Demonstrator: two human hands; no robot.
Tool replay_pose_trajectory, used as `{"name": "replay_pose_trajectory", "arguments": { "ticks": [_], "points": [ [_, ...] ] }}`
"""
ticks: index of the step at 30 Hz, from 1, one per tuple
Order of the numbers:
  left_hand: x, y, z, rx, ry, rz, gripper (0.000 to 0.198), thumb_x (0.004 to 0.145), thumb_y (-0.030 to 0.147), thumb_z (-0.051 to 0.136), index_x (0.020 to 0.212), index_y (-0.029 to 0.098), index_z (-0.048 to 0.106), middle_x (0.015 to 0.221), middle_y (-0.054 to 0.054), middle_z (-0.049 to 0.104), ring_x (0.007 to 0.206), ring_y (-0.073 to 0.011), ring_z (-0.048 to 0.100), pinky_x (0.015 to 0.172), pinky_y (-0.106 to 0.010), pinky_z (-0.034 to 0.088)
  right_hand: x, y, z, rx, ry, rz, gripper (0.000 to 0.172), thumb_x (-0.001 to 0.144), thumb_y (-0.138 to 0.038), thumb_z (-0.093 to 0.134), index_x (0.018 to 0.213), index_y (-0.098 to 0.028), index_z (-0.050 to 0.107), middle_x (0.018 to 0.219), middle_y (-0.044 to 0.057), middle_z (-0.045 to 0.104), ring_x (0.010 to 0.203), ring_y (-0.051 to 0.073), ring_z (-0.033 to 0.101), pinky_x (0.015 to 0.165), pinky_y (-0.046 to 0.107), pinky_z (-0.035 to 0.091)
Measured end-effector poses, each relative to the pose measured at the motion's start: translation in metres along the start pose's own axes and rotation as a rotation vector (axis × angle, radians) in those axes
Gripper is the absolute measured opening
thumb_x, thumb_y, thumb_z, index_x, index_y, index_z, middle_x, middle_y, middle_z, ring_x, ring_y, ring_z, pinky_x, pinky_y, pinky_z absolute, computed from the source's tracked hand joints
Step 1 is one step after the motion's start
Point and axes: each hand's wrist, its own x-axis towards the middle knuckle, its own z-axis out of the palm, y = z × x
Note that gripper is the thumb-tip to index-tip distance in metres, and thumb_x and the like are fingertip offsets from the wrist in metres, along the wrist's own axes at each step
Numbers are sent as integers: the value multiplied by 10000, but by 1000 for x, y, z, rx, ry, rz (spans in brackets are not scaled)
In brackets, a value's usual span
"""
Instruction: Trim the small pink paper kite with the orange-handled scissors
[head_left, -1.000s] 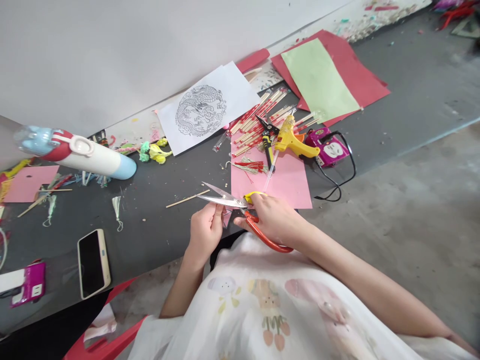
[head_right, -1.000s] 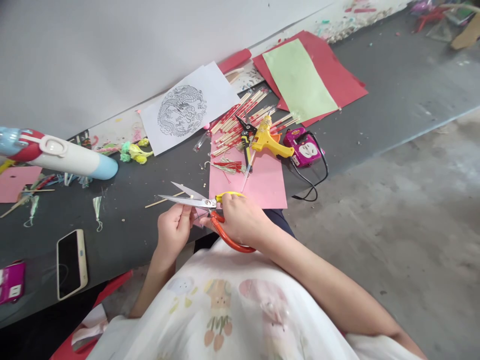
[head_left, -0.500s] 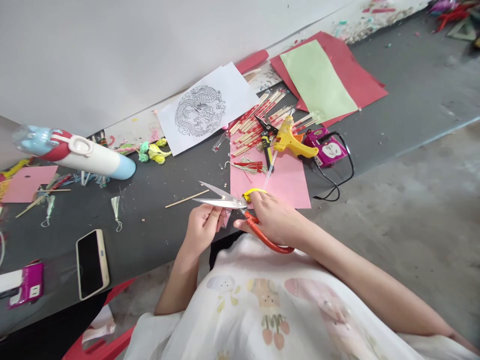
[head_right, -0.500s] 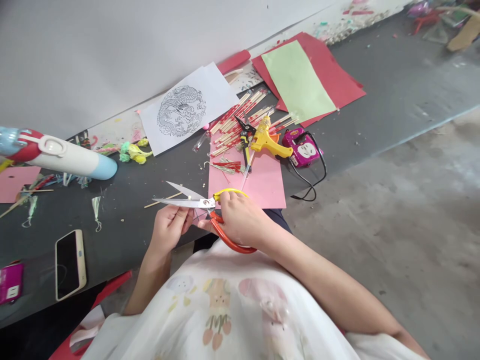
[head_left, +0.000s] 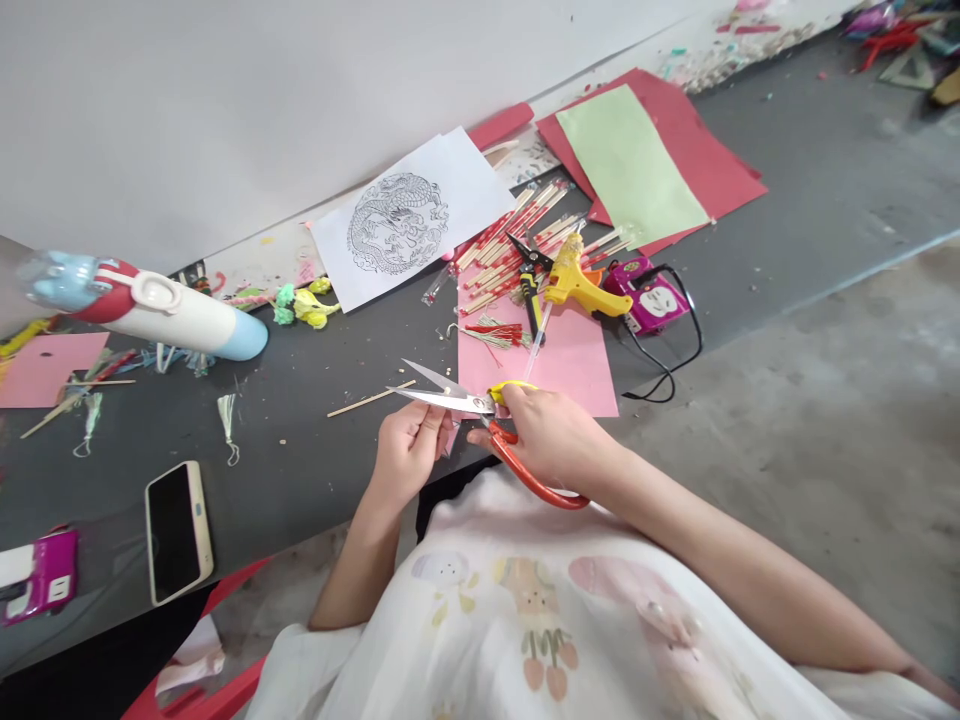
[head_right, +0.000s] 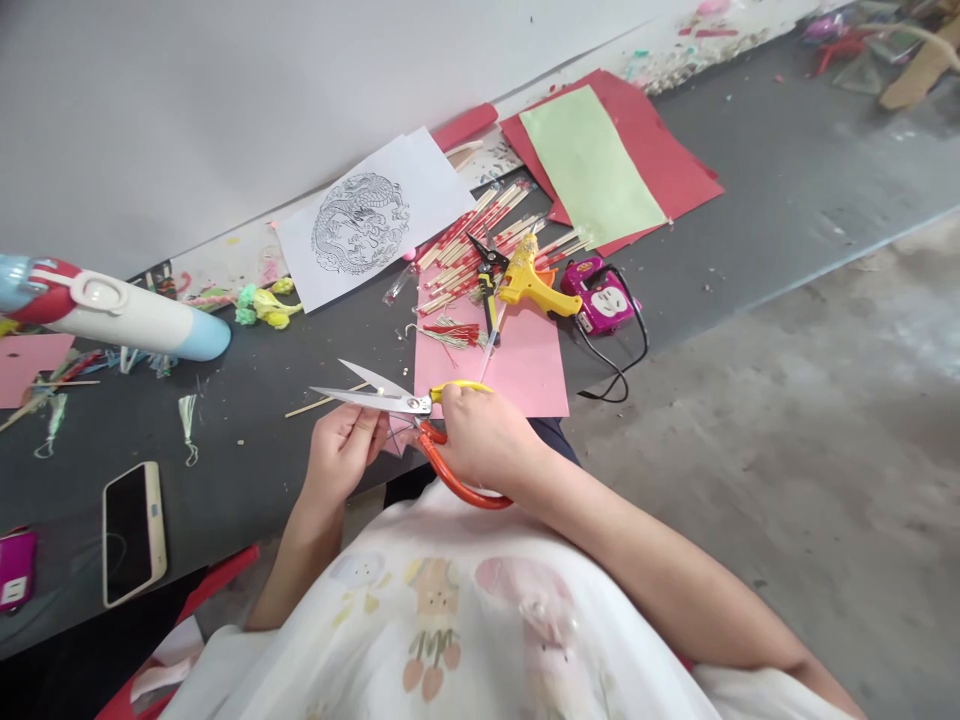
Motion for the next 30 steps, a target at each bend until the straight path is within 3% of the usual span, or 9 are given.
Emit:
{"name": "replay_pose_trajectory", "arguments": {
  "ticks": [6,15,22,30],
  "points": [
    [6,-1,-1,-116,-94,-35,444,907,458,415,570,176,476,364,54,375,358,-61,336,430,-221,309,0,9,5,24,53,-110,571,852,-650,365,1020,-125,516,953,125,622,900,261,591,745,335,432],
    [11,-14,3,-408,-199,-145,366,869,461,491,659,164,530,349,74,340,329,-45,271,370,-201,240,0,18,0,-12,28,-198,546,871,-619,369,1025,-113,507,989,145,613,941,266,584,762,325,424],
    [12,-14,4,-429,-213,-194,377,866,472,483,646,168,512,347,75,338,323,-42,259,359,-194,229,2,11,-5,-49,-24,-33,521,858,-650,347,934,-165,522,836,91,651,747,236,626,573,285,350],
    [12,-10,5,-279,-176,-147,391,897,467,425,643,178,494,366,75,349,345,-58,313,404,-197,274,1,5,2,-55,-46,55,544,852,-676,304,877,-177,519,796,89,659,714,247,635,550,287,343]
  ]
}}
